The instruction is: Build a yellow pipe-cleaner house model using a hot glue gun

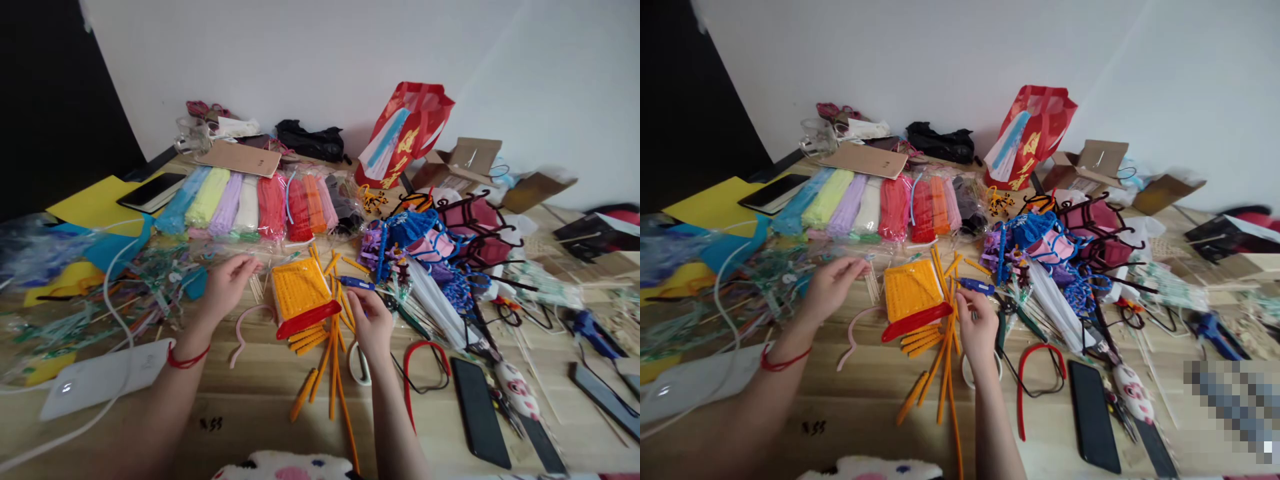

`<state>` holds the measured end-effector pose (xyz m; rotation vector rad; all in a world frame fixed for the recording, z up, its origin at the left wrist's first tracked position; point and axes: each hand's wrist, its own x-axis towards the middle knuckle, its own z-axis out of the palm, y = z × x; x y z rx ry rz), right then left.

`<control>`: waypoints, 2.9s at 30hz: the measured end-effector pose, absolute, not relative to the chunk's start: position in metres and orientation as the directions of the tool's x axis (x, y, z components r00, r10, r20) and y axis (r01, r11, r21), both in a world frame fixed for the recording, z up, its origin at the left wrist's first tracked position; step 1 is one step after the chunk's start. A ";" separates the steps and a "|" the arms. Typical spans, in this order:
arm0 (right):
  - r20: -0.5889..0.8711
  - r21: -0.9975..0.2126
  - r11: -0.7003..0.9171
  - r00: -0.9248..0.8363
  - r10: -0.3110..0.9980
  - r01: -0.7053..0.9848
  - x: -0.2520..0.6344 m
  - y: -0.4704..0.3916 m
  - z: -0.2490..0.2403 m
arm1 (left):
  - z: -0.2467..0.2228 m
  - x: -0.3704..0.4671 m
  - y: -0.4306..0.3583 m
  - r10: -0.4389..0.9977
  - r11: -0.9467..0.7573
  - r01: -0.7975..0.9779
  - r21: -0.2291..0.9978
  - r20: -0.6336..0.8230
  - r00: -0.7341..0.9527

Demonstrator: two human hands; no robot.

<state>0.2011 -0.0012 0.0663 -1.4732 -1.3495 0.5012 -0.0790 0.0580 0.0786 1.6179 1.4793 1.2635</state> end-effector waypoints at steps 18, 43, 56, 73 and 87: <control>0.249 -0.916 0.138 0.262 0.932 0.376 0.193 -0.028 0.049 | 0.088 0.002 -0.014 0.917 -0.369 0.667 0.647 0.371 0.147; 0.179 -0.949 0.073 0.336 0.925 0.307 0.203 -0.015 0.051 | 0.093 -0.004 -0.005 0.950 -0.213 0.618 0.757 0.309 -0.051; 0.034 -0.724 0.227 -0.295 0.955 0.651 0.190 -0.052 0.036 | 0.059 -0.032 -0.073 0.992 -0.087 0.575 0.813 0.017 0.125; 0.006 -0.931 0.163 -0.432 0.902 0.326 0.184 -0.057 0.060 | 0.041 0.019 -0.088 0.819 -0.127 0.845 0.520 -0.426 0.385; 0.004 -0.993 0.025 0.172 0.985 -0.119 0.198 0.007 0.064 | 0.087 -0.049 -0.064 0.994 -0.003 0.452 0.892 -0.048 0.101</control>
